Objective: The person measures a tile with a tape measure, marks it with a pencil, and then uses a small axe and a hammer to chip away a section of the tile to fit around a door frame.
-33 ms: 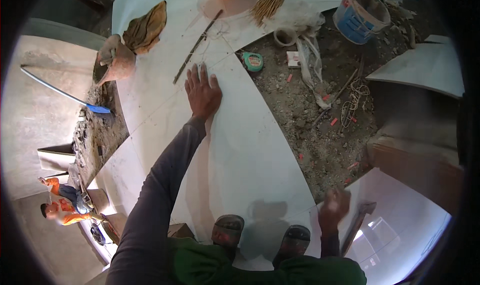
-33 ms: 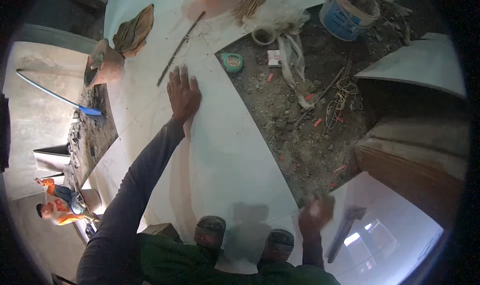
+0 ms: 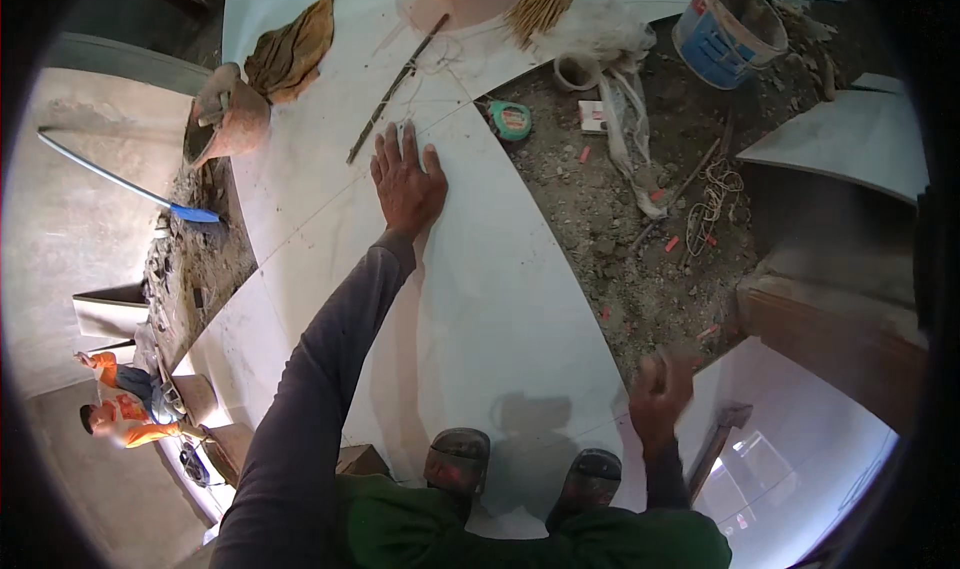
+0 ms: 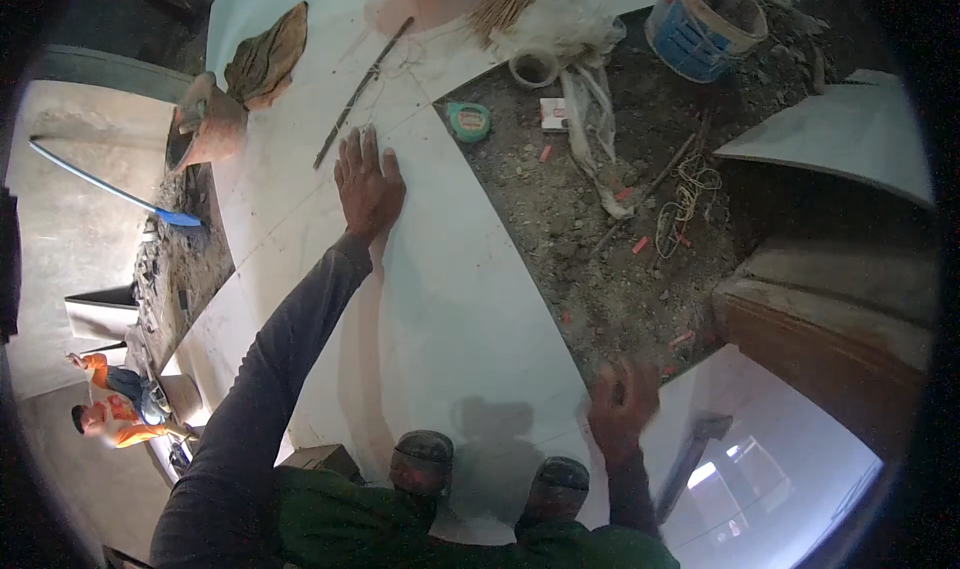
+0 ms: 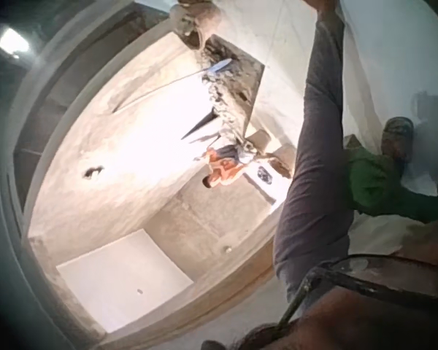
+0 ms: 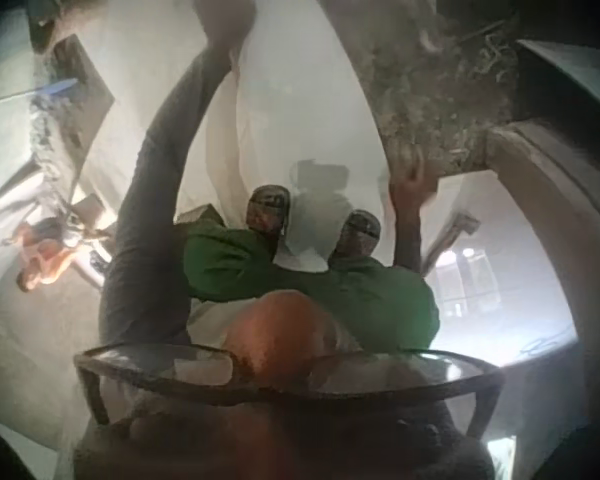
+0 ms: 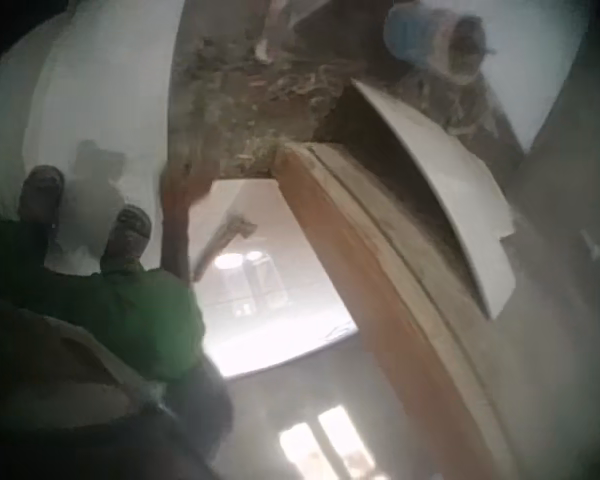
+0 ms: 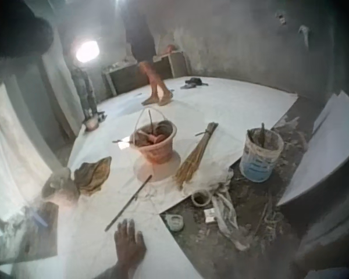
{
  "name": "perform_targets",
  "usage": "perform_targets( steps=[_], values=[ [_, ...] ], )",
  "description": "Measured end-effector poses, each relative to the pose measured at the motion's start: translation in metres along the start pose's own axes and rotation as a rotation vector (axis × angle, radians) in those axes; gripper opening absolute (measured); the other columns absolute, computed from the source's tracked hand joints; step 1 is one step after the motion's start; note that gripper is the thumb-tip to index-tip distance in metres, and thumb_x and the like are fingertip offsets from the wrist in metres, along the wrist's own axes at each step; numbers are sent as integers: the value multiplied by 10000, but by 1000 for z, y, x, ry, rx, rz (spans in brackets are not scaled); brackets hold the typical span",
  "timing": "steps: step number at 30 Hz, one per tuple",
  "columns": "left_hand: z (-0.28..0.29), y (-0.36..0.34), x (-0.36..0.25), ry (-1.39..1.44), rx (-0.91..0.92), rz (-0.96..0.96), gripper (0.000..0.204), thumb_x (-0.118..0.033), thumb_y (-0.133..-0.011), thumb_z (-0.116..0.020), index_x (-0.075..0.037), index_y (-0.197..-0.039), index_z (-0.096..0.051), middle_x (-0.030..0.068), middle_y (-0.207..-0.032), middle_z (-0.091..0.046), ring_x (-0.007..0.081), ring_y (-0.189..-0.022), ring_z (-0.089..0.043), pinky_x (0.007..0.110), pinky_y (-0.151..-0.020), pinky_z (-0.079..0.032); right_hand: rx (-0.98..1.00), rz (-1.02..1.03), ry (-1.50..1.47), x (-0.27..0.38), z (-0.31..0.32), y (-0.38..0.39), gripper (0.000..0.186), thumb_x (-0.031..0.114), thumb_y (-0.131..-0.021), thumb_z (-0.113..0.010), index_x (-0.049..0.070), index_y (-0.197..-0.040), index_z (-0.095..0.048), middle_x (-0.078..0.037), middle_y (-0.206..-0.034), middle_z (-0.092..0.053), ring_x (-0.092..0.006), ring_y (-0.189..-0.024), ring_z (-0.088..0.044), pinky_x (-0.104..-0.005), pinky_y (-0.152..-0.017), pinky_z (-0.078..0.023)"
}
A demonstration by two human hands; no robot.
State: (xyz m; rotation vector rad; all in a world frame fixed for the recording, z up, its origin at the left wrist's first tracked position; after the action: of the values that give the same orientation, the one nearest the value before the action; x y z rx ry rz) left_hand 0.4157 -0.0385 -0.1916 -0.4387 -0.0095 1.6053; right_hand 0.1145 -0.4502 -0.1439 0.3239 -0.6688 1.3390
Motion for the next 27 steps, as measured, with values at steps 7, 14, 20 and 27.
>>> perform_targets(
  steps=[7,14,20,27],
  values=[
    [7,7,29,117,-167,-16,463,-106,-959,-595,62,-1389,-564,323,-1504,-481,472,-1447,-412,537,-1212,-336,204,423,-113,147,-172,-242,556,244,-907,-738,-3,-1383,-589,-279,-1328,-620,-485,-1239,-580,-535,-1060,-484],
    [23,4,11,241,-106,15,368,-7,-866,-578,9,-1226,-652,180,-1188,-591,355,-1142,-563,469,-973,-460,598,436,117,187,-250,-313,702,193,-827,-712,-10,-1469,-512,-278,-1476,-508,-492,-1380,-457,-558,-1164,-383],
    [29,9,12,190,-122,-12,379,-18,-864,-592,-14,-1238,-647,170,-1194,-594,356,-1154,-558,475,-976,-452,398,448,8,182,-189,-262,653,222,-830,-739,-20,-1408,-558,-253,-1346,-590,-474,-1314,-509,-555,-1098,-423],
    [37,53,-16,216,-120,-161,294,-83,-920,-631,-48,-1210,-666,159,-1164,-668,349,-1023,-618,492,-936,-464,569,406,-142,139,-73,-162,619,264,-826,-801,-26,-1340,-613,-255,-1225,-670,-416,-1172,-636,-498,-1038,-487]
  ],
)
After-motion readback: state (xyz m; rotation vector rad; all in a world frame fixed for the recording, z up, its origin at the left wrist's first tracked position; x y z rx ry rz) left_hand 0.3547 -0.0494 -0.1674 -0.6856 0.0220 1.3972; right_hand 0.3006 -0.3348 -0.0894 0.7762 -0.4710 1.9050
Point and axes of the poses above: each hand's wrist, its own y-axis away from the middle knuckle, its own z-axis out of the back of the hand, x = y × z, the point moved 7 cm from there along -y, towards the middle knuckle
